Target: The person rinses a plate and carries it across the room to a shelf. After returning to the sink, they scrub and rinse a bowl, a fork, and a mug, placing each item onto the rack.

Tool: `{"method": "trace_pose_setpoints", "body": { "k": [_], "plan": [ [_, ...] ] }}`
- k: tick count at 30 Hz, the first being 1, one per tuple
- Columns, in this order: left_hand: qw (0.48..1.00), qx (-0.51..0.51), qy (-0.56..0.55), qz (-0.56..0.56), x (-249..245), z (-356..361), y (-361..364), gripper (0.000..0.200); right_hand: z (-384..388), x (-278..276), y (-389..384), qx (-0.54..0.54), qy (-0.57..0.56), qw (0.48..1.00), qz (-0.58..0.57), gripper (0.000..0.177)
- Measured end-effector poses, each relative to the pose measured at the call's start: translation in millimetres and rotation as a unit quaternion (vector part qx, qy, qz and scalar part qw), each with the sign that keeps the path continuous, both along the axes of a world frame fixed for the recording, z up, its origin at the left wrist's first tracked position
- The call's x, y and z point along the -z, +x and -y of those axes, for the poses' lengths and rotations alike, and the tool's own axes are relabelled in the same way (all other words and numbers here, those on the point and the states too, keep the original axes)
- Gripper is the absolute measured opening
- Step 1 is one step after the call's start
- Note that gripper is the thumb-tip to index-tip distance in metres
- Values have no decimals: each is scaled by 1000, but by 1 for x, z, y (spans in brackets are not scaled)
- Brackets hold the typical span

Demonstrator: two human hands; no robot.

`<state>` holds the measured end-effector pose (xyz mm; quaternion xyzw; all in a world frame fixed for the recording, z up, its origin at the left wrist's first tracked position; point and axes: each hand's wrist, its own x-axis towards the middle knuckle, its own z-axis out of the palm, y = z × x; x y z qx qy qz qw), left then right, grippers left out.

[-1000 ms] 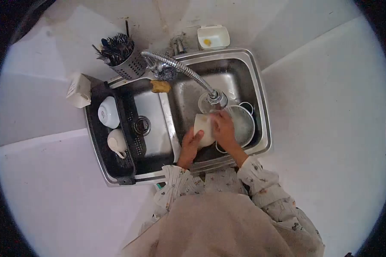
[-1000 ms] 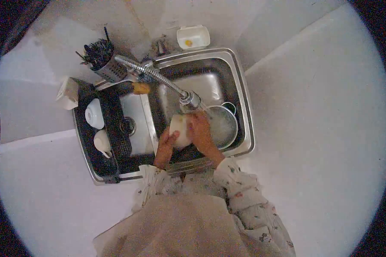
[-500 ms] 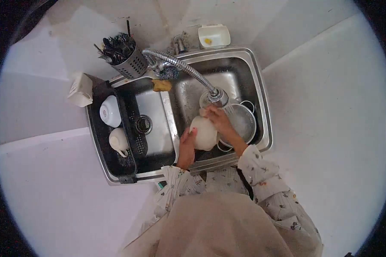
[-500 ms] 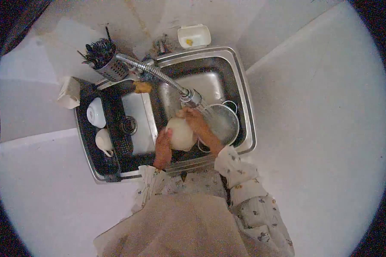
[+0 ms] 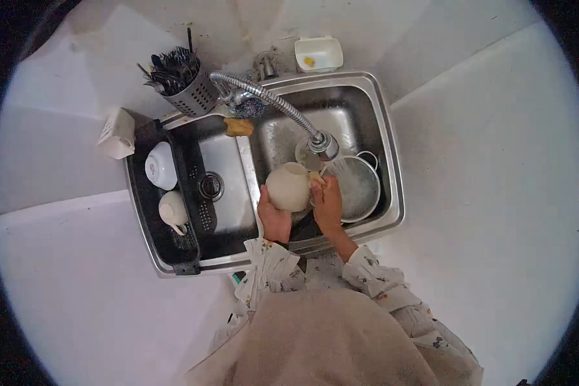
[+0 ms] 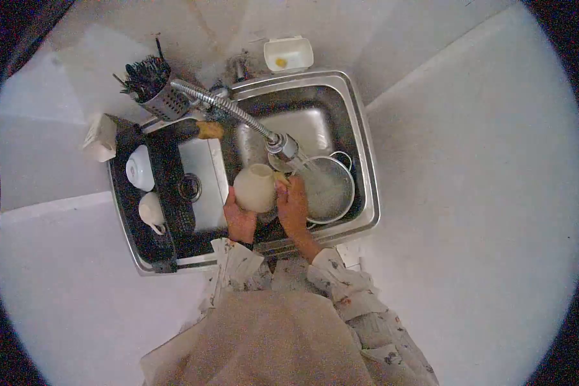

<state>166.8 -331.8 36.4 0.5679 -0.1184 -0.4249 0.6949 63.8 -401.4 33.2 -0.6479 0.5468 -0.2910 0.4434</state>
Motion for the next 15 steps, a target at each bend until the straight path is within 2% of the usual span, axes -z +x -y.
{"method": "trace_pose_setpoints", "body": {
  "k": [1, 2, 3, 4, 5, 6, 7, 9, 10, 11, 14, 15],
  "plan": [
    [1000, 0, 2, 1, 6, 1, -2, 42, 3, 3, 1, -26, -95, 994, -50, 24],
    [976, -55, -83, -192, 7, 4, -6, 41, 6, -1, 3, -51, -188, 976, -99, 22],
    [905, -110, -164, -376, 9, 5, -10, 41, 4, -4, 7, -51, -186, 976, -100, 22],
    [905, -110, -163, -377, 25, 3, -11, 41, 0, -7, 14, -115, -262, 957, -53, 19],
    [860, -28, -258, -440, 55, -1, -11, 41, -2, -10, 18, -177, -336, 925, -5, 18],
    [796, 57, -349, -491, 58, 2, -8, 41, -5, -10, 14, -176, -337, 925, -4, 18],
    [796, 59, -352, -488, 60, 2, -5, 41, -8, -11, 4, -205, -338, 918, -15, 17],
    [915, -54, -136, -375, 33, 1, 0, 41, -11, -4, -13, -234, -338, 911, -26, 18],
    [931, -53, -170, -320, 36, 2, 0, 41, -9, 3, -21, -181, -277, 943, -36, 20],
    [930, -55, -169, -320, 29, 5, 3, 41, -10, 7, -26, -128, -212, 968, -47, 22],
    [928, -108, -115, -338, 7, 8, 6, 39, 27, -27, -10, -130, -213, 968, -10, 25],
    [962, -66, -85, -251, 8, 6, 3, 38, 27, -25, -7, -128, -214, 968, -11, 25]
  ]
}}
